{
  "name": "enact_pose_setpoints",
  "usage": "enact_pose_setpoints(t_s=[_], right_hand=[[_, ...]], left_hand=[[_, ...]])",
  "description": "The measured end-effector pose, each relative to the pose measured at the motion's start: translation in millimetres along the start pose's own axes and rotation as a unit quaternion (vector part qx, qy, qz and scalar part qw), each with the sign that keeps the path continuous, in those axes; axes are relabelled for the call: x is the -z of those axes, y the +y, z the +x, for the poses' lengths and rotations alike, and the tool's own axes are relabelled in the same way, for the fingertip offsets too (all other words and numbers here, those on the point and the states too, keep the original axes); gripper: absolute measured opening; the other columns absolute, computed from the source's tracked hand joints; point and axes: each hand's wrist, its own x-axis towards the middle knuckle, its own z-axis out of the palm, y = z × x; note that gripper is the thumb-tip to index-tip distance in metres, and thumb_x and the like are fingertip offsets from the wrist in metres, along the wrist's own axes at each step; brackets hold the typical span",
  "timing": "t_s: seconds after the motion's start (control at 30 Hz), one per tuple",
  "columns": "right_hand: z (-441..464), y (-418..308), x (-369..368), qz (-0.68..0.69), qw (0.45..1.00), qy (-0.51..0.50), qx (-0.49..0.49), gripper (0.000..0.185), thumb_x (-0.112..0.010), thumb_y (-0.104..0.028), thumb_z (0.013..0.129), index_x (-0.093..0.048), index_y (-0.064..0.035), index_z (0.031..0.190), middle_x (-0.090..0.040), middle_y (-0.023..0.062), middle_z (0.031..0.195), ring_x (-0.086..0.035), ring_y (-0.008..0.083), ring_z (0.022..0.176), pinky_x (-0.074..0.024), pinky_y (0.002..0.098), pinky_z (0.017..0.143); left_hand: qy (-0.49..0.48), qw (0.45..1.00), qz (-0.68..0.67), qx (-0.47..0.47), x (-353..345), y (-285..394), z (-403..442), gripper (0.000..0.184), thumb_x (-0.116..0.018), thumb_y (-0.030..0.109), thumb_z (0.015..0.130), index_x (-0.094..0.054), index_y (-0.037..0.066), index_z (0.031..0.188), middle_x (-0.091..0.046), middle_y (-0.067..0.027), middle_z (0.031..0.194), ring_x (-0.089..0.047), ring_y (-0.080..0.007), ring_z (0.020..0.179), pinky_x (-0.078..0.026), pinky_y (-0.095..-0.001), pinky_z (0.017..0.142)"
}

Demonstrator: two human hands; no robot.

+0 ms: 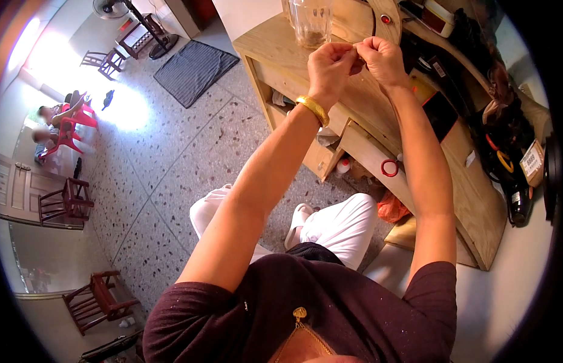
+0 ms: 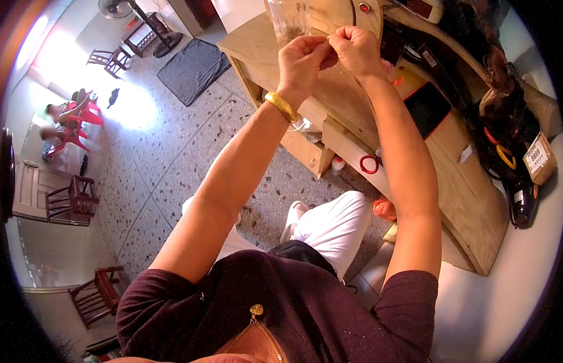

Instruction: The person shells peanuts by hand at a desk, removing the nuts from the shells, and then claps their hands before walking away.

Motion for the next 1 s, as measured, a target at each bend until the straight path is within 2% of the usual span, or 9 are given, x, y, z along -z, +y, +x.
enact_pose_setpoints(t_s=[0.27, 0.37, 0.47, 0.57, 0.67, 0.77, 0.87, 0.97, 1.0], right_hand=[[5, 14, -4, -0.061, 0.997, 0.030, 0.020, 0.015, -0.056, -0.011, 0.070, -0.051, -0.0027, 0.058, -0.051, 0.0002, 0.053, -0.044, 0.0067, 0.050, -0.0389, 0.0246, 0.046], [3, 7, 2, -0.105, 0.994, 0.022, 0.024, 0.017, -0.056, -0.013, 0.069, -0.050, -0.0034, 0.056, -0.049, 0.0013, 0.051, -0.043, 0.0075, 0.049, -0.0388, 0.0257, 0.045], [-1, -4, 6, -0.137, 0.990, 0.012, 0.029, 0.017, -0.055, -0.013, 0.069, -0.049, -0.0039, 0.056, -0.049, 0.0011, 0.051, -0.044, 0.0079, 0.048, -0.0383, 0.0263, 0.045], [2, 0, 5, -0.123, 0.992, 0.001, 0.020, 0.015, -0.052, -0.009, 0.075, -0.050, -0.0035, 0.061, -0.049, -0.0031, 0.058, -0.041, 0.0040, 0.054, -0.0357, 0.0205, 0.048], [-1, -5, 1, -0.142, 0.989, 0.013, 0.040, 0.015, -0.053, -0.009, 0.075, -0.050, -0.0038, 0.062, -0.047, -0.0045, 0.058, -0.039, 0.0035, 0.054, -0.0344, 0.0206, 0.047], [-2, -10, 2, -0.217, 0.974, 0.001, 0.060, 0.016, -0.053, -0.010, 0.077, -0.051, -0.0037, 0.063, -0.047, -0.0058, 0.058, -0.038, 0.0031, 0.054, -0.0342, 0.0199, 0.048], [9, 5, 10, -0.145, 0.988, -0.035, 0.049, 0.017, -0.054, -0.011, 0.079, -0.052, -0.0038, 0.064, -0.046, -0.0052, 0.057, -0.038, 0.0035, 0.054, -0.0356, 0.0203, 0.049], [6, -3, 6, -0.155, 0.986, -0.021, 0.062, 0.018, -0.054, -0.011, 0.080, -0.052, -0.0021, 0.065, -0.045, -0.0038, 0.057, -0.039, 0.0043, 0.055, -0.0376, 0.0221, 0.051], [5, -3, 4, -0.180, 0.981, -0.012, 0.074, 0.017, -0.054, -0.012, 0.079, -0.053, -0.0018, 0.065, -0.048, 0.0018, 0.057, -0.043, 0.0088, 0.054, -0.0392, 0.0253, 0.051]], left_hand=[[-0.012, 0.999, 0.039, 0.012, -1, 1, 0, 0.014, -0.057, 0.003, 0.083, -0.057, -0.009, 0.092, -0.062, -0.0122, 0.086, -0.063, -0.0172, 0.074, -0.055, -0.0280, 0.069], [-0.075, 0.996, 0.037, 0.014, 5, 1, 2, 0.015, -0.058, 0.003, 0.083, -0.057, -0.008, 0.093, -0.062, -0.0112, 0.086, -0.062, -0.0171, 0.075, -0.055, -0.0288, 0.071], [-0.096, 0.994, 0.005, 0.049, 7, 1, 6, 0.016, -0.058, 0.004, 0.083, -0.057, -0.007, 0.095, -0.062, -0.0107, 0.088, -0.062, -0.0173, 0.078, -0.055, -0.0293, 0.073], [-0.097, 0.992, -0.028, 0.072, 9, 6, 6, 0.016, -0.058, 0.005, 0.083, -0.057, -0.005, 0.095, -0.061, -0.0107, 0.090, -0.062, -0.0180, 0.079, -0.054, -0.0293, 0.074], [-0.110, 0.989, -0.060, 0.078, 14, 5, 8, 0.015, -0.059, 0.005, 0.083, -0.057, -0.005, 0.094, -0.061, -0.0108, 0.091, -0.062, -0.0183, 0.079, -0.054, -0.0289, 0.074], [-0.097, 0.991, -0.055, 0.073, 12, 4, 8, 0.013, -0.059, 0.004, 0.082, -0.057, -0.005, 0.093, -0.061, -0.0113, 0.090, -0.062, -0.0185, 0.079, -0.054, -0.0292, 0.074], [-0.067, 0.996, -0.044, 0.043, 9, 1, 7, 0.013, -0.059, 0.003, 0.082, -0.056, -0.005, 0.093, -0.061, -0.0121, 0.090, -0.062, -0.0187, 0.079, -0.055, -0.0293, 0.073], [-0.037, 0.997, -0.063, 0.022, 9, -1, 9, 0.013, -0.058, 0.002, 0.082, -0.056, -0.006, 0.092, -0.061, -0.0125, 0.089, -0.062, -0.0184, 0.078, -0.055, -0.0291, 0.073], [-0.032, 0.998, -0.049, 0.022, 8, 0, 8, 0.013, -0.058, 0.002, 0.082, -0.056, -0.006, 0.092, -0.061, -0.0123, 0.089, -0.062, -0.0181, 0.078, -0.055, -0.0288, 0.072]])
